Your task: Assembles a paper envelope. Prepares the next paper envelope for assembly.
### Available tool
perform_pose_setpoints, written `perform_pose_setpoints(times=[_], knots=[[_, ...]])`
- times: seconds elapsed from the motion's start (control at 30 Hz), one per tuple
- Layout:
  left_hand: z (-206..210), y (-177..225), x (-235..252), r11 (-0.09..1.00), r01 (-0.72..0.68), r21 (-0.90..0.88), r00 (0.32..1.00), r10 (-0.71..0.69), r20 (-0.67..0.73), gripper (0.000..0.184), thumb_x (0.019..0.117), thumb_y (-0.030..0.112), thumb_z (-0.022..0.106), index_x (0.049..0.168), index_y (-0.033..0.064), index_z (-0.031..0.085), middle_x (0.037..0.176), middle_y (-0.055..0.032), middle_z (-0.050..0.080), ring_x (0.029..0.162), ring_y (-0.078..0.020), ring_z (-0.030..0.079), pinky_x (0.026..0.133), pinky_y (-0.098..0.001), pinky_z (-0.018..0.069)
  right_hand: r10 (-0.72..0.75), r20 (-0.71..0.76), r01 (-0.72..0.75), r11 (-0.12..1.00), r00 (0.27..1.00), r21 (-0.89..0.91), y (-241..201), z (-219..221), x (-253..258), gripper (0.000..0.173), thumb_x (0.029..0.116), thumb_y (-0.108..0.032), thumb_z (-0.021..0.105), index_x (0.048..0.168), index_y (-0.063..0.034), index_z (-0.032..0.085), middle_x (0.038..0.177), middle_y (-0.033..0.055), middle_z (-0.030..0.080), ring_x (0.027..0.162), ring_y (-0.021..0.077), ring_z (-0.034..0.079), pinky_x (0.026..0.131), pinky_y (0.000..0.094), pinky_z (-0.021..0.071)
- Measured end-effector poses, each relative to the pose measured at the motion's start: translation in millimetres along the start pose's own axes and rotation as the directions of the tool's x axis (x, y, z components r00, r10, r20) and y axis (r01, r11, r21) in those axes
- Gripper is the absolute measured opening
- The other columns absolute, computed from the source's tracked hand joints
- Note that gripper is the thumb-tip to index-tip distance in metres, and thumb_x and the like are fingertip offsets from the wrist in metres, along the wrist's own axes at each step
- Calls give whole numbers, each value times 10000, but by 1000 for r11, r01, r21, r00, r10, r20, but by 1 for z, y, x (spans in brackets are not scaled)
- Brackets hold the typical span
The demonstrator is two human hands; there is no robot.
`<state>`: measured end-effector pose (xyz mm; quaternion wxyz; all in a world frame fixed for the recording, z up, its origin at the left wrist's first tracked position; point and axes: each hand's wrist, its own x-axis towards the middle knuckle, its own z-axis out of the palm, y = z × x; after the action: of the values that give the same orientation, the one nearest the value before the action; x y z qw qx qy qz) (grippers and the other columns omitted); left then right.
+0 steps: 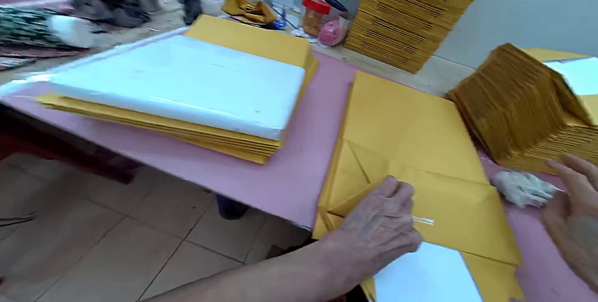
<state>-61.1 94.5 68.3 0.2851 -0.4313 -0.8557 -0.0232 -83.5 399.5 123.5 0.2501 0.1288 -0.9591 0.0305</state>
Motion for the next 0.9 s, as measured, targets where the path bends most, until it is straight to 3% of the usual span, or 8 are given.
perform_pose_setpoints(times=[0.07,0.13,0.2,0.3,0.57,0.7,0.8,0.9], knots=[[3,2,-3,1000,20,20,1000,-20,3,127,839,-26,652,762,44,724,869,-97,689,937,-238,671,841,-359,508,-171,-123,180,982,978,63,-26,4,-11,322,982,-32,471,1172,149,657,1293,350,611,1162,498,624,948,564,518],[7,3,-6,999,43,15,999,-43,-18,125,830,-29,646,876,12,755,970,-123,730,970,-242,692,842,-368,515,-290,-115,307,932,950,194,-55,16,-27,292,1036,-160,511,1099,25,728,1208,227,699,1134,323,675,950,398,550],[11,4,-9,998,60,32,998,-59,-35,215,847,-26,596,979,-6,764,1057,-127,745,979,-231,698,835,-366,509,-378,-23,368,882,925,293,-77,30,-44,399,1092,-312,451,1171,-40,732,1273,146,707,1233,253,649,1076,379,483],[16,6,-12,992,83,94,995,-77,-56,290,871,-30,530,1041,-16,765,1097,-127,755,986,-224,708,835,-367,502,-411,39,378,868,911,323,-86,43,-59,629,1104,-488,302,1327,-19,658,1402,134,642,1375,244,551,1199,393,349],[20,17,-12,982,154,112,986,-146,-75,326,933,-10,467,1110,-34,740,1115,-156,750,1024,-251,716,881,-346,513,-331,-17,322,904,943,280,-86,51,-62,582,1102,-447,352,1283,-16,700,1337,125,687,1320,241,605,1163,350,409],[21,15,-12,983,135,122,990,-127,-68,458,1019,286,430,1099,-34,747,1129,-146,751,1026,-248,718,882,-364,510,-325,-12,318,915,946,248,-81,48,-59,460,1087,-353,439,1259,-30,717,1307,117,704,1287,243,631,1130,339,448],[18,14,-9,987,118,113,993,-115,-35,462,1021,302,446,1101,-43,743,1135,-164,748,1069,-257,718,923,-369,521,-350,8,347,930,937,117,-73,42,-56,477,1075,-375,474,1239,4,712,1273,173,710,1233,309,663,1072,377,499],[14,14,-7,991,108,75,994,-109,19,445,1030,271,455,1129,-72,721,1162,-209,732,1116,-291,711,952,-393,533,-445,110,445,895,888,32,-71,31,-53,410,1080,-260,500,1280,62,655,1291,265,672,1226,393,653,1068,432,498]])
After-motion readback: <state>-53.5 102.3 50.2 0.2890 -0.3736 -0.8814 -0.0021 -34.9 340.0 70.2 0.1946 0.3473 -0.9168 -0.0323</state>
